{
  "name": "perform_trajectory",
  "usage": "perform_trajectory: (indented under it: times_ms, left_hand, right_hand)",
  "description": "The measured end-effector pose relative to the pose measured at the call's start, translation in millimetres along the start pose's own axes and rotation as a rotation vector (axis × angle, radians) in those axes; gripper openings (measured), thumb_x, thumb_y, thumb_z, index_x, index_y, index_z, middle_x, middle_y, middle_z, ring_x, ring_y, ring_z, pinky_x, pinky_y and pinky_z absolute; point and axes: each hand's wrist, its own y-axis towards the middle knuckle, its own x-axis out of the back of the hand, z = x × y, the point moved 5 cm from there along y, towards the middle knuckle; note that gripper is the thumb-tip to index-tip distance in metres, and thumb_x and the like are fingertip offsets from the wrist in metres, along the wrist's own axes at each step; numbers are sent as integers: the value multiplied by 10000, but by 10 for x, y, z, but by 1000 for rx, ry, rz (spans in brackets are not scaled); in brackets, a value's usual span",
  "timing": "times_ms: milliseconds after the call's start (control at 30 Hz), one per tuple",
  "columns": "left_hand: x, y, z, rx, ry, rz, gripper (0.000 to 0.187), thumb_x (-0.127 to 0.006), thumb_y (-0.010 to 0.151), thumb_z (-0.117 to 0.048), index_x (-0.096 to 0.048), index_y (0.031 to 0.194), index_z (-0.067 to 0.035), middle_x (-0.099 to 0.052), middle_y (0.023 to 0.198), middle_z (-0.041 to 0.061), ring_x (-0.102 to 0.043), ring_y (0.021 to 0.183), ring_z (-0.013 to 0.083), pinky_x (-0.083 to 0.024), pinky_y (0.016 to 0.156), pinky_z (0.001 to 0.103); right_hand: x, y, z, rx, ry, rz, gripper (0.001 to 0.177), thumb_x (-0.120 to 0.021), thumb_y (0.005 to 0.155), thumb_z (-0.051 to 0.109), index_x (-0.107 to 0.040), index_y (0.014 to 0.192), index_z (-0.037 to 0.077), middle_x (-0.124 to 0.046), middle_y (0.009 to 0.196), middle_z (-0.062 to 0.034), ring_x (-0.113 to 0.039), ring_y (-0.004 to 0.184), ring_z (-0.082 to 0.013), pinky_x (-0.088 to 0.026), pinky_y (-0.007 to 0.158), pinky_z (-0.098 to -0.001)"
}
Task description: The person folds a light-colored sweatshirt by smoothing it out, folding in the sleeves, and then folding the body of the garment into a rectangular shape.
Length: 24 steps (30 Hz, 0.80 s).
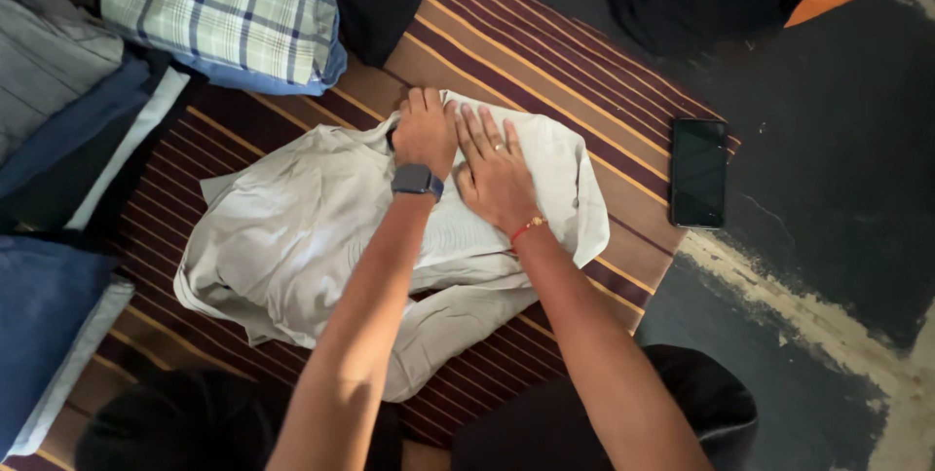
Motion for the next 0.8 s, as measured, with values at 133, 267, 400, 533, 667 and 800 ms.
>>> perform_trajectory:
  times_ms: [133, 267, 400, 533, 667, 800]
  left_hand:
    - [356, -137, 11, -230, -25, 156, 530, -664, 841, -193, -567, 1324, 2, -573, 1263, 154, -553, 1174, 358, -514, 980, 458]
    - [1014, -365, 110, -486, 13, 11, 549, -664, 857, -152, -520, 1364, 4, -530, 1407, 156, -469, 1371, 353, -405, 1096, 516]
    - [1161, -260, 481, -311, -149, 63, 456, -681, 854, -82, -615, 1299, -8, -561, 1382, 165, -472, 1358, 382, -410, 1090, 519]
    - [760, 38, 707, -185, -364, 86, 236, -683, 895, -35, -721, 1129, -36, -692, 1149, 153, -613, 1154, 357, -516, 996, 450]
    - [358, 235, 886, 104, -848, -30, 121, -692, 959, -76, -720, 1061, -18, -747, 932, 94, -719, 826, 191, -573, 763, 335]
    - [258, 125, 976, 296, -1236, 31, 104, -639, 1002, -82, -704, 1017, -2, -727, 823, 61, -672, 673, 106, -539, 619, 242]
  right_hand:
    - [57, 199, 1, -42, -57, 14, 732, -558, 910, 339, -375, 1576, 96, -356, 1640, -108, -259, 1532, -348, -134, 1233, -585]
    - [-21, 285, -32, -102, -111, 35, 653, -531, 1002, 396, -389, 1584, 138, -328, 1663, -106, -243, 1553, -357, -132, 1253, -592]
    - [-101, 193, 53, -115, -168, -60, 668, -512, 1034, 446, -373, 1602, 123, -285, 1670, -188, -202, 1549, -429, -121, 1238, -613]
    - [-145, -73, 191, -109, -79, -26, 709, -501, 1040, 479, -345, 1612, 89, -279, 1687, -184, -184, 1561, -416, -107, 1236, -632]
    - [-106, -209, 285, -119, -68, 57, 701, -498, 1030, 492, -355, 1602, 113, -266, 1679, -169, -163, 1557, -410, -86, 1218, -638]
    - [-33, -304, 442, -17, 60, -76, 524, -618, 991, 352, -563, 1450, 105, -438, 1581, -187, -328, 1493, -424, -220, 1215, -582]
